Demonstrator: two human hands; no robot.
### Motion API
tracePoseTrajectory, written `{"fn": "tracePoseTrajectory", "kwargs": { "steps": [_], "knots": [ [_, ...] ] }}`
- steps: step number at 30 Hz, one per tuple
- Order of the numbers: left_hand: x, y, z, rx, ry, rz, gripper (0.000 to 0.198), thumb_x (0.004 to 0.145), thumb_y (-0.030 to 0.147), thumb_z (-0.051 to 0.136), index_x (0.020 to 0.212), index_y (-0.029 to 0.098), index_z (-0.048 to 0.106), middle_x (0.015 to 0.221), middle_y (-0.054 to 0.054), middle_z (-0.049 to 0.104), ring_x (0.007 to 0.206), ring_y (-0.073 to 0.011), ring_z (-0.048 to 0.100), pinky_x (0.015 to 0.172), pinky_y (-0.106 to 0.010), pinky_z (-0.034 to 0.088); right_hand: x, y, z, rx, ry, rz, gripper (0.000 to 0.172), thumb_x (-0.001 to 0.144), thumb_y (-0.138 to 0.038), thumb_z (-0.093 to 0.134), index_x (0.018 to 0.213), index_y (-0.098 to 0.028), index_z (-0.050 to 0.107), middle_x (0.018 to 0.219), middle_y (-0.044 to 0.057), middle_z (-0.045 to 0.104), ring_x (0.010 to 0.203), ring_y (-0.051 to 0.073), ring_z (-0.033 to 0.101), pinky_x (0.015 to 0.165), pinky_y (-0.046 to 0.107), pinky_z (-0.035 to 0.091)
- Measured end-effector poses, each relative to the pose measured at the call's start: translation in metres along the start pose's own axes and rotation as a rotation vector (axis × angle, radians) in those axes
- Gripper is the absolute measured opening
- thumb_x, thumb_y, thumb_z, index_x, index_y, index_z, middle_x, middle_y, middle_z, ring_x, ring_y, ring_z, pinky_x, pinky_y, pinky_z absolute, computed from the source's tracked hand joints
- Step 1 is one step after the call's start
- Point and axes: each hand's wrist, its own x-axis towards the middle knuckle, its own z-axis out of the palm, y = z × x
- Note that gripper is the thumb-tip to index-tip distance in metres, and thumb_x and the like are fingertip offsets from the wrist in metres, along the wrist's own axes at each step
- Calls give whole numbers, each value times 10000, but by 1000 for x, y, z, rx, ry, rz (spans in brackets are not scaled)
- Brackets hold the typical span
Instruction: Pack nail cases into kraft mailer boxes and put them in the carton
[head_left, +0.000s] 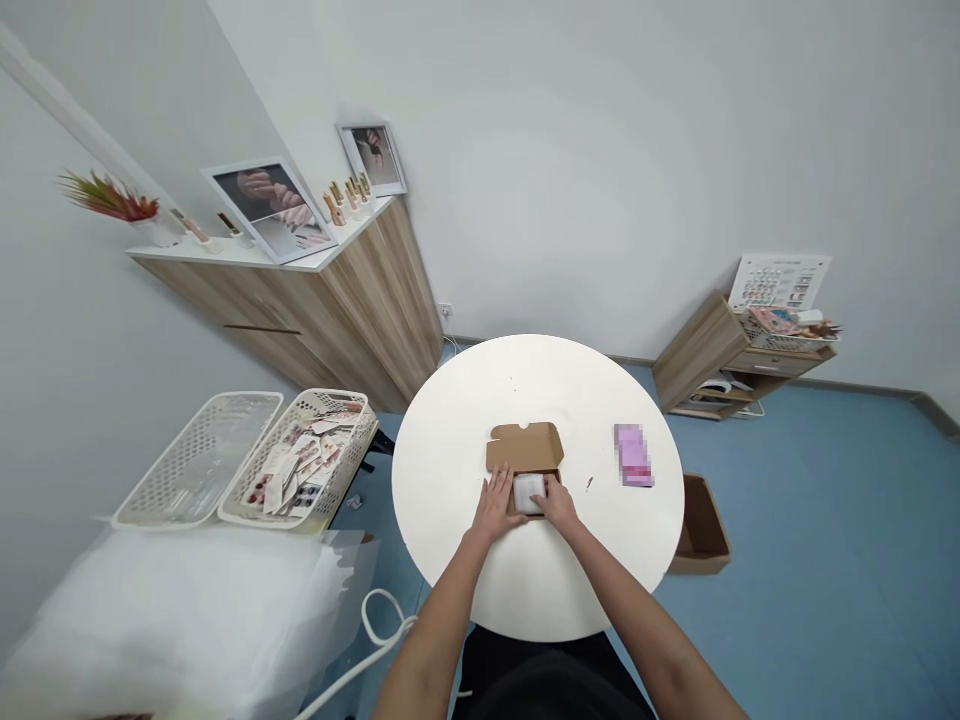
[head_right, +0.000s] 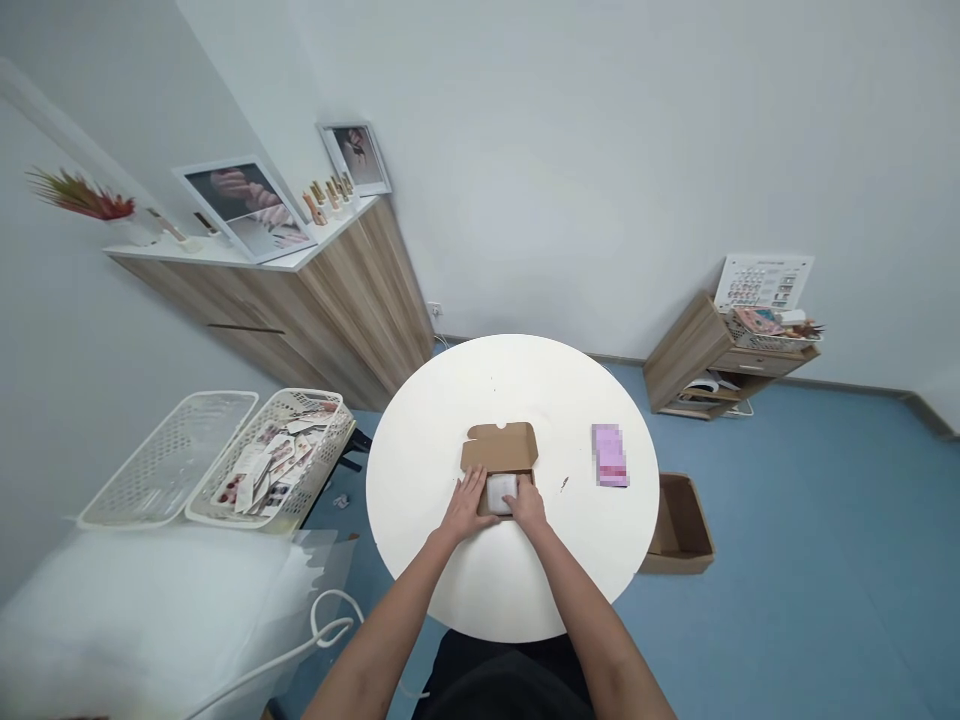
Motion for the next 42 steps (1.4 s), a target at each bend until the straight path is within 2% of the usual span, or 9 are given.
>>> {"fn": "tracePoseTrajectory", "kwargs": {
  "steps": [6,11,13,15,18,20,25,33,42],
  "knots": [
    [3,4,-1,19,-35,17,1019,734,529,658,1534,222,107,1617,-124,98,1489,-316,15,1167,-590,104,-2,-4,3,-216,59,-50,473,773,-189,576,1233,-194,464,1209,135,597,1031,283,622,792,358,467],
    [-1,2,-9,-15,127,64,872,788,512,611,1507,222,212,1609,-107,168,1491,-305,43,1180,-595,21,2,4,-18,-120,223,-115,229,877,-329,469,1075,-236,534,1145,95,600,1048,256,593,819,348,468],
    [3,-1,-15,-119,283,-26,739,859,453,531,1491,207,240,1602,-111,206,1491,-272,92,1198,-543,86,12,12,-35,22,309,-1,290,922,-418,361,1060,-234,537,1106,95,607,1004,243,605,817,348,474],
    [13,-3,-23,-314,371,-236,685,891,386,488,1490,186,225,1584,-136,250,1473,-255,195,1186,-481,210,27,20,-52,129,295,111,371,916,-449,346,1126,-202,527,1127,123,609,1016,243,608,819,343,481],
    [34,-3,-36,-655,315,-535,704,893,353,497,1498,184,180,1509,-167,392,1363,-252,427,1083,-411,402,51,22,-69,210,135,166,472,909,-454,344,1248,-156,484,1145,156,624,1035,239,619,789,330,496],
    [47,-1,-43,-768,276,-593,678,908,350,479,1496,184,186,1418,-157,512,1252,-231,550,994,-360,482,63,18,-74,227,61,145,489,914,-454,328,1274,-161,480,1125,148,641,1000,228,637,739,317,506],
    [61,3,-54,-814,242,-571,626,899,298,475,1463,119,271,1242,-140,649,1057,-181,667,843,-265,547,77,1,-80,297,-9,94,410,886,-402,389,1157,-158,577,1049,135,679,892,197,667,686,279,512],
    [63,12,-79,-688,163,-457,507,808,314,611,1282,152,536,1052,-94,709,940,-205,687,788,-300,551,74,-14,-106,358,-107,53,269,778,-328,568,990,-186,653,983,81,703,740,172,651,601,261,500],
    [30,30,-76,-542,214,-284,282,768,273,637,1046,223,652,1010,-33,680,798,-156,668,764,-286,534,37,-4,-113,128,1,-111,161,709,-118,612,816,-206,695,822,28,696,758,171,644,657,247,452]
  ]
}}
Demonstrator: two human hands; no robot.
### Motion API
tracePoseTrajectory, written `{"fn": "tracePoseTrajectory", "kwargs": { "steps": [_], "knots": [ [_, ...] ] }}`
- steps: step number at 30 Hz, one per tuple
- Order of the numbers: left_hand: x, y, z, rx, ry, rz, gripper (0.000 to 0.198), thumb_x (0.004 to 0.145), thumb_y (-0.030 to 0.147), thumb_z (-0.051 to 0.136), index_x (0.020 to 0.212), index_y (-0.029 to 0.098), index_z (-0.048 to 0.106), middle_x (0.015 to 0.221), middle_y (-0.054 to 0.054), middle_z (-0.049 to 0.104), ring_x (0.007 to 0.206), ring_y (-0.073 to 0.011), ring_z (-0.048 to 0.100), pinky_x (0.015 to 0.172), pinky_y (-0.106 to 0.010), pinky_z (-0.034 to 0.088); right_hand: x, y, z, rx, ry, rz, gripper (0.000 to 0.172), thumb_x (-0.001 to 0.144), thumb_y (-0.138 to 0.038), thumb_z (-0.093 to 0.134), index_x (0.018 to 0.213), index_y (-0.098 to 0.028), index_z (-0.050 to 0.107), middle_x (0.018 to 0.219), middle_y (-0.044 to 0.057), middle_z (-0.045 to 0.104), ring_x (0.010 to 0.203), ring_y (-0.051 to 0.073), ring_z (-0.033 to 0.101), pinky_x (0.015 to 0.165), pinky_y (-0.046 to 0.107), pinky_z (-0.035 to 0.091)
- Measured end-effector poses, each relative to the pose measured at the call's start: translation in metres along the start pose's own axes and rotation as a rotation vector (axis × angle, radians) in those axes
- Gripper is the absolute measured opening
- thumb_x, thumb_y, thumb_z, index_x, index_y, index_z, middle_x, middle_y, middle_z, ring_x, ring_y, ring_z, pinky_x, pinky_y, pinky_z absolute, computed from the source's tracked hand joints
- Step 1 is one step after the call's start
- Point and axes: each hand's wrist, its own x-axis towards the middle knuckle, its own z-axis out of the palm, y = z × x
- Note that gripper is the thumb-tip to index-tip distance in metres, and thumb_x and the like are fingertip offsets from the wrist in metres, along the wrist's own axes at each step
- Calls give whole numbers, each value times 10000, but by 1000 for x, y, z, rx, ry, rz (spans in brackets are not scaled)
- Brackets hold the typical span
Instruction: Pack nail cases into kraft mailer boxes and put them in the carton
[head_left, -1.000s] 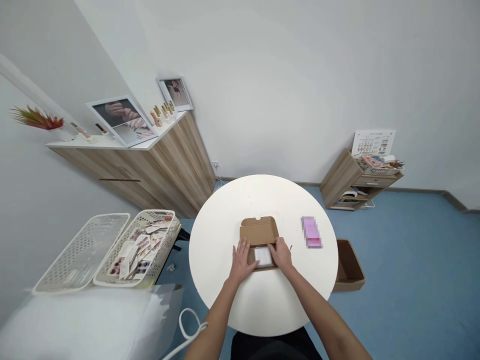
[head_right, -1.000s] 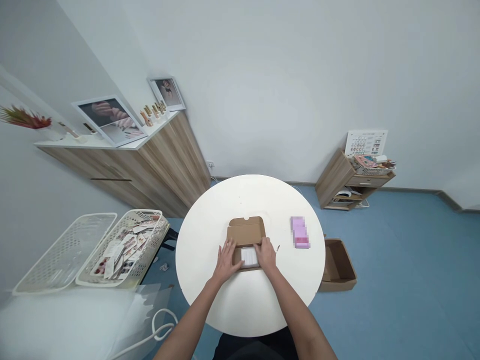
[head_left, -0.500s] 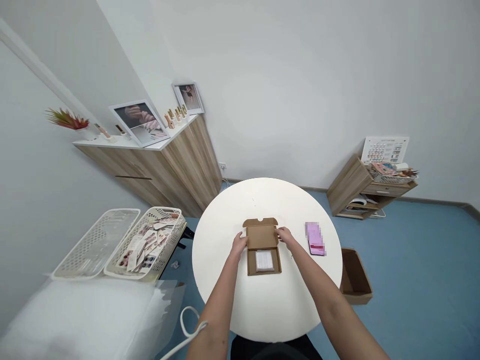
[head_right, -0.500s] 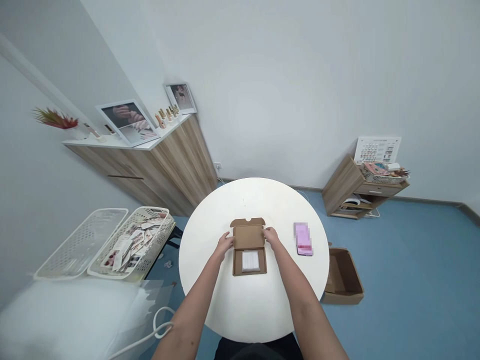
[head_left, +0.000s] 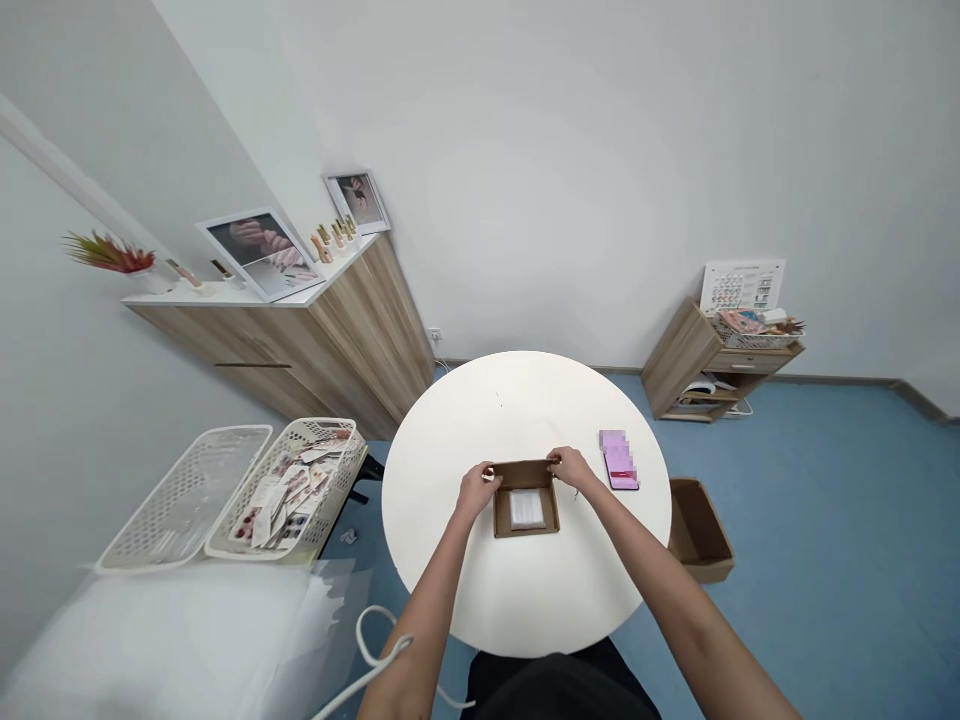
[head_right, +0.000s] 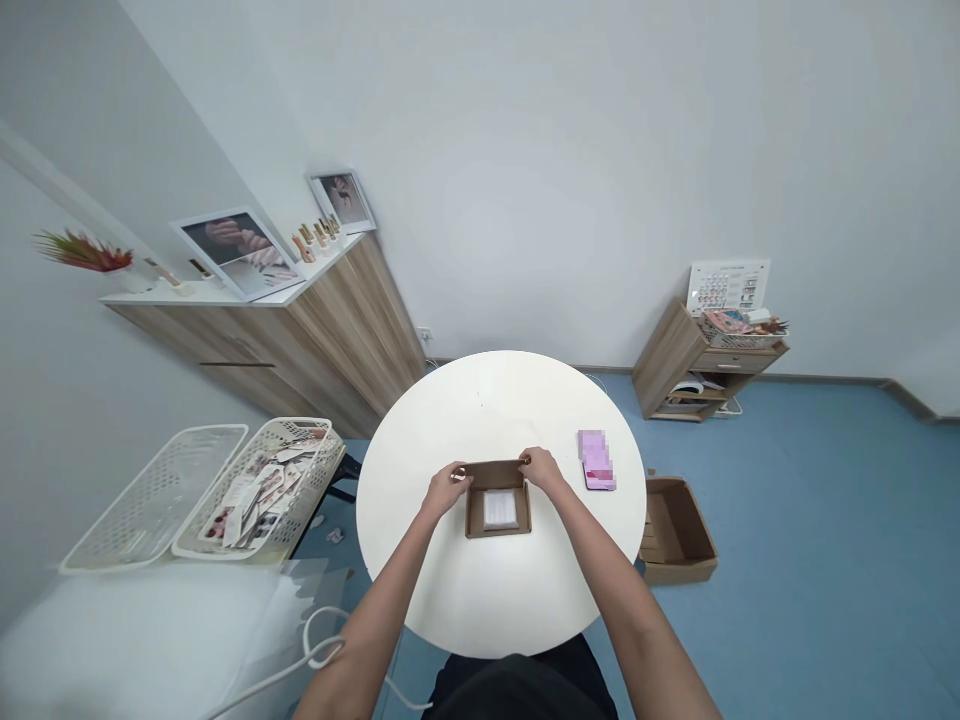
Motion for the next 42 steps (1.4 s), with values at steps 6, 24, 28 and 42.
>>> {"fn": "tracePoseTrajectory", "kwargs": {
  "steps": [6,24,28,42],
  "knots": [
    [-27,-18,12,17,79,228,213,750,222,628,963,229,633,982,-14,661,818,-164,662,783,-310,539,-34,7,13,-100,76,-73,219,705,-75,550,823,-217,667,888,17,699,795,162,629,653,228,424],
    [-105,-121,71,282,147,365,734,702,-9,463,1373,288,482,1449,-34,479,1298,-225,498,1052,-394,461,-111,106,112,-179,292,-229,717,682,-9,412,1342,-252,553,1374,49,557,1236,225,518,1032,372,440],
    [-122,-136,84,259,99,361,773,772,45,436,1491,292,297,1575,-30,302,1411,-216,352,1128,-419,374,-119,125,130,-164,273,-324,736,766,-51,392,1475,-246,382,1487,40,445,1337,211,425,1119,416,369],
    [-120,-68,70,-226,235,180,433,922,346,427,1338,227,425,1372,-115,562,1266,-217,535,1034,-394,444,-121,73,89,30,110,-156,554,949,-287,246,1498,-286,320,1504,14,422,1439,210,282,1187,549,14]
  ]
}}
